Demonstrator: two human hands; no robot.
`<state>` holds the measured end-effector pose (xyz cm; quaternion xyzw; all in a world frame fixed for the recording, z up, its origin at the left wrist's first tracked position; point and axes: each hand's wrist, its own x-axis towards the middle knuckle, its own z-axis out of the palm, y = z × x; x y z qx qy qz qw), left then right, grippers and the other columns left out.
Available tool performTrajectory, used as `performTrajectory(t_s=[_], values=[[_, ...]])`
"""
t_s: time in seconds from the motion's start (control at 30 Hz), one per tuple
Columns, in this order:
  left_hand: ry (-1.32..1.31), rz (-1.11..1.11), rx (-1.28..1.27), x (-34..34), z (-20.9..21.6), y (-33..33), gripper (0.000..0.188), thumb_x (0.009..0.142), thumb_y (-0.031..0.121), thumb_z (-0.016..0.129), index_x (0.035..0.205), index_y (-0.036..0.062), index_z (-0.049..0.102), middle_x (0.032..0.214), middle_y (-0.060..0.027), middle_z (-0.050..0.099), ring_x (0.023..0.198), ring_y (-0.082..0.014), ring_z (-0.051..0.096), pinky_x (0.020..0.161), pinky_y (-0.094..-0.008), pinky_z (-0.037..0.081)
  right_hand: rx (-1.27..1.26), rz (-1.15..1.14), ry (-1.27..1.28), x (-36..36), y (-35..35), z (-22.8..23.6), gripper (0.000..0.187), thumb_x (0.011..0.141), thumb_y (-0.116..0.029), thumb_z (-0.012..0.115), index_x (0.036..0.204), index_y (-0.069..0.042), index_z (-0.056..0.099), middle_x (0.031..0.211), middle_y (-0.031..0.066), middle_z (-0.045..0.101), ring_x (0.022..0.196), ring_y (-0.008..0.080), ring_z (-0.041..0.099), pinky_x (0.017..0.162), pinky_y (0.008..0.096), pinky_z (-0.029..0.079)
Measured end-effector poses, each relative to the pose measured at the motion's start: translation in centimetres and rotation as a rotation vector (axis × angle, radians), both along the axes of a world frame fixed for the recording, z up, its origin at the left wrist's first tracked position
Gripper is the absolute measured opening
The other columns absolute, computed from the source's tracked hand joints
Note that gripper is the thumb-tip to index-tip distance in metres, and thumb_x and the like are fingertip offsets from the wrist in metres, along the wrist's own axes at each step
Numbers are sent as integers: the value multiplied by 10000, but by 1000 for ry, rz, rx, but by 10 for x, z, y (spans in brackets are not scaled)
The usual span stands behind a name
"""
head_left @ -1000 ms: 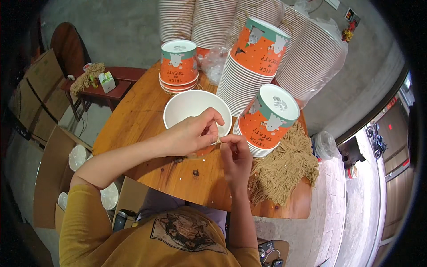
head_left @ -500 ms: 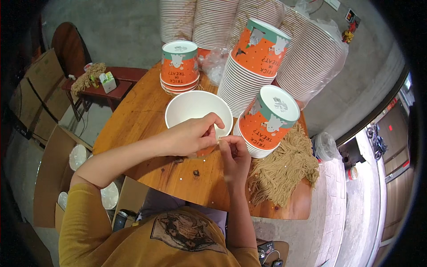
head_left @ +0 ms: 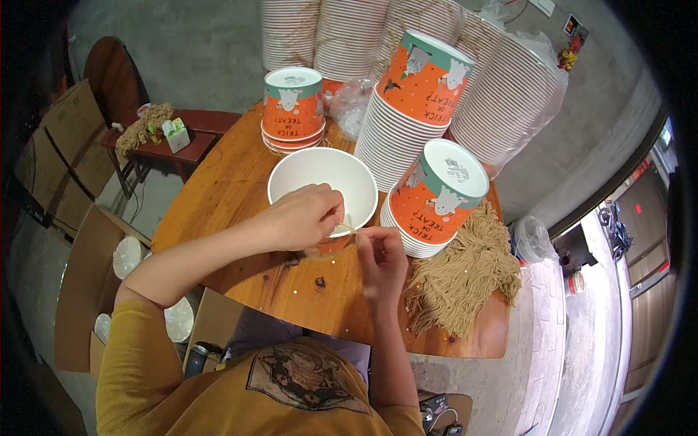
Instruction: Inserting thin wooden sticks into holes in printed paper cups as part of a manual assembly or packaging process.
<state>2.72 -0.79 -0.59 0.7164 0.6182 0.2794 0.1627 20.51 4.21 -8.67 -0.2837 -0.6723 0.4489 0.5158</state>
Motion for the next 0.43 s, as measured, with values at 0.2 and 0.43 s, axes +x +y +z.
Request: performTrajectory(t_s=[0.2, 0.43], values=[[-274, -105, -142, 2, 0, 1, 159, 915, 140, 536, 991, 2, 556, 915, -132, 625, 807, -251, 623, 721, -368, 506, -14, 0, 9, 0, -2, 1, 47, 920, -33, 623, 942, -53, 586, 765, -81, 525, 655, -9, 427, 601, 158, 360], [-188, -56, -258, 5, 15, -4, 216, 936, 155, 535, 1098, 13, 532, 906, -75, 636, 750, -222, 637, 719, -354, 564, -39, 4, 8, 1, -3, 1, 48, 923, -55, 630, 953, -55, 591, 803, -64, 559, 692, -3, 464, 645, 163, 397]])
